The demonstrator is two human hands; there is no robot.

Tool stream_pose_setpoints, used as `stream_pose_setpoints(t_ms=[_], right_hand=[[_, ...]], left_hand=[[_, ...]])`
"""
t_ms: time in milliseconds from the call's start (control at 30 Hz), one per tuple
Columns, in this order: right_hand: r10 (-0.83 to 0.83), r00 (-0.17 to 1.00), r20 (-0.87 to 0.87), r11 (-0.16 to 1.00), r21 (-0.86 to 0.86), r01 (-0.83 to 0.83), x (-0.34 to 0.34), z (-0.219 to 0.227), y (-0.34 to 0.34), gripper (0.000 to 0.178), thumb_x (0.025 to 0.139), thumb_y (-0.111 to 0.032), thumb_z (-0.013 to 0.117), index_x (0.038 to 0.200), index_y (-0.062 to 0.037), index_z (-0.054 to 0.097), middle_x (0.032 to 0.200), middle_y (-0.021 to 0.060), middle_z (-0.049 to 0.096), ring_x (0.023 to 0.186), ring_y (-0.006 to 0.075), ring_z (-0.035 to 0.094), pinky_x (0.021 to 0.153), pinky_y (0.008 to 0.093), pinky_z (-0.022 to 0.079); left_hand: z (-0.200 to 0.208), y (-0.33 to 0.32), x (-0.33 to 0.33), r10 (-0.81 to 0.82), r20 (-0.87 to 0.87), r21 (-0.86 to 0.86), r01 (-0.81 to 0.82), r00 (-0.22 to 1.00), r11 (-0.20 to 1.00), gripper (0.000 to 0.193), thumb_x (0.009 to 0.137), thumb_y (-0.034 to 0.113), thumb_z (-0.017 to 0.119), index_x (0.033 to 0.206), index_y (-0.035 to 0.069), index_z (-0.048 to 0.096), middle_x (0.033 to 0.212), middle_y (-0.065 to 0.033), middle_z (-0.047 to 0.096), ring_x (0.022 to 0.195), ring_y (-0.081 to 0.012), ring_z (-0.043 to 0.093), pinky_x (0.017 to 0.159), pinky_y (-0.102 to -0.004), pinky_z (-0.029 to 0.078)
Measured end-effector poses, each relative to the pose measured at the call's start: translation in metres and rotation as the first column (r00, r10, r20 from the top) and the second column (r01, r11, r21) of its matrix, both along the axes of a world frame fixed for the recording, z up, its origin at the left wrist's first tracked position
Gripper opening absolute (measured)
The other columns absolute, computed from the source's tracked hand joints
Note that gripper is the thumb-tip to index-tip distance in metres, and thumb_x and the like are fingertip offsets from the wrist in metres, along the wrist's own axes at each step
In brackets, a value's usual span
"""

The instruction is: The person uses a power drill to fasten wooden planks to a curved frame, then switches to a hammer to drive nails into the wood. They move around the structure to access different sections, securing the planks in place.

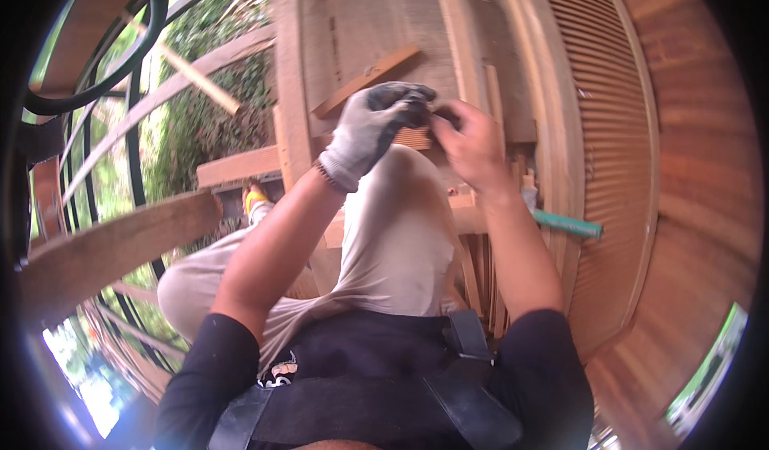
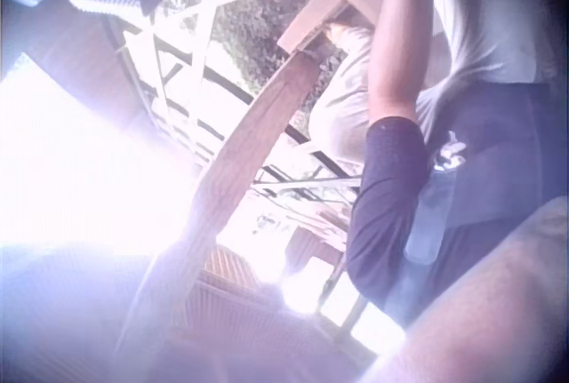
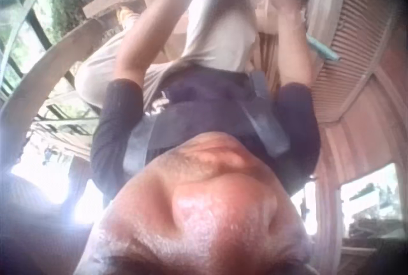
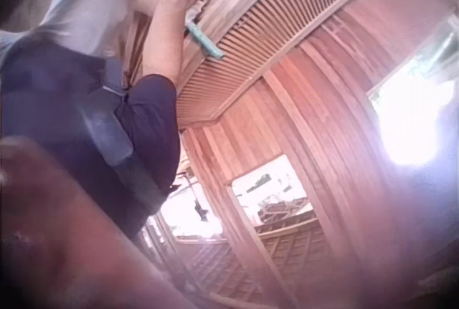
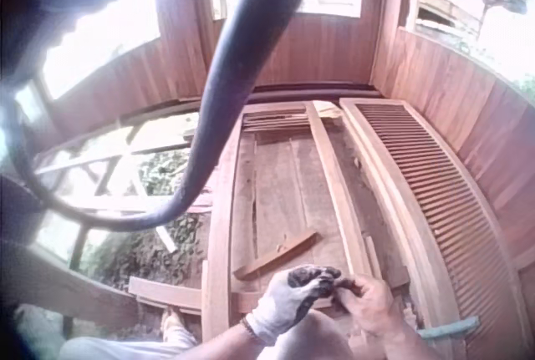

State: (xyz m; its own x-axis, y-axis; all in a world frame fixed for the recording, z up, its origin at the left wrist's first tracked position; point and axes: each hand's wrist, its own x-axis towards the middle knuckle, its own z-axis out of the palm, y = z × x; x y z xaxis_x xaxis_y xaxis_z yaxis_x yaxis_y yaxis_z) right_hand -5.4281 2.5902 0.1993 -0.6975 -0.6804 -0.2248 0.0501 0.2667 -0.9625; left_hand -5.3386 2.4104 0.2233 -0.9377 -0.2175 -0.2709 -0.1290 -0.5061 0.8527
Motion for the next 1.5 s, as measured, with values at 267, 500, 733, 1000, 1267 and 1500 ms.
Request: stream_pose_setpoints(t_ms=[267,500,733,1000,1267,1500], right_hand=[[0.853,0.513,-0.091,0.006,0.986,0.166,0.007,-0.055,0.253,0.043,0.086,-0.022,0.072,0.127,-0.0105,0.065,0.123,0.0199,0.061,0.114,0.0407,0.059,0.097,0.0527,0.050],[0.764,0.587,0.268,-0.321,0.947,-0.014,-0.021,-0.089,0.269,0.036,0.090,-0.025,0.069,0.118,-0.0024,0.068,0.113,0.0235,0.071,0.103,0.0404,0.070,0.088,0.0490,0.057],[0.497,0.866,0.052,-0.158,0.987,0.032,-0.005,-0.024,0.236,0.043,0.083,-0.027,0.075,0.111,0.0048,0.067,0.104,0.0271,0.072,0.097,0.0409,0.071,0.087,0.0469,0.055],[0.240,0.949,-0.206,0.623,0.782,0.013,-0.001,-0.001,0.085,0.023,0.086,-0.013,0.069,0.096,0.0038,0.057,0.076,0.0096,0.056,0.070,0.0182,0.052,0.066,0.0357,0.047],[0.454,0.831,-0.320,0.840,0.465,-0.279,0.023,0.003,-0.142,0.032,0.084,-0.012,0.071,0.112,0.0017,0.064,0.085,0.0069,0.062,0.079,0.0163,0.057,0.076,0.0328,0.050],[0.662,0.729,-0.174,0.716,0.434,-0.546,0.099,-0.101,-0.297,0.042,0.082,-0.021,0.072,0.117,0.0003,0.068,0.090,0.0168,0.072,0.085,0.0272,0.070,0.080,0.0394,0.055]], left_hand=[[-0.028,-0.282,0.062,0.451,-0.026,-0.745,-0.318,0.892,0.587,0.021,0.098,0.021,0.070,0.104,0.002,0.076,0.082,-0.0060,0.076,0.068,-0.0121,0.068,0.067,-0.0296,0.057],[-0.216,-0.216,0.201,0.727,0.370,-0.764,-0.256,0.579,0.592,0.019,0.087,0.026,0.076,0.100,0.013,0.078,0.094,-0.0095,0.078,0.088,-0.0235,0.074,0.084,-0.0360,0.057],[-0.260,-0.173,0.209,0.728,0.382,-0.696,-0.341,0.569,0.631,0.011,0.093,0.012,0.069,0.101,0.007,0.076,0.087,-0.0008,0.076,0.075,-0.0084,0.067,0.070,-0.0270,0.053],[-0.268,-0.177,0.209,0.754,0.346,-0.691,-0.392,0.558,0.607,0.013,0.090,0.018,0.070,0.100,0.013,0.077,0.088,-0.0044,0.077,0.076,-0.0158,0.071,0.072,-0.0299,0.055],[-0.268,-0.171,0.206,0.728,0.352,-0.661,-0.395,0.588,0.638,0.019,0.087,0.024,0.076,0.102,0.014,0.078,0.095,-0.0067,0.078,0.088,-0.0223,0.074,0.082,-0.0321,0.055],[-0.261,-0.165,0.203,0.758,0.320,-0.785,-0.288,0.568,0.548,0.026,0.084,0.035,0.076,0.101,0.016,0.080,0.103,-0.0084,0.076,0.098,-0.0280,0.072,0.089,-0.0383,0.055]])
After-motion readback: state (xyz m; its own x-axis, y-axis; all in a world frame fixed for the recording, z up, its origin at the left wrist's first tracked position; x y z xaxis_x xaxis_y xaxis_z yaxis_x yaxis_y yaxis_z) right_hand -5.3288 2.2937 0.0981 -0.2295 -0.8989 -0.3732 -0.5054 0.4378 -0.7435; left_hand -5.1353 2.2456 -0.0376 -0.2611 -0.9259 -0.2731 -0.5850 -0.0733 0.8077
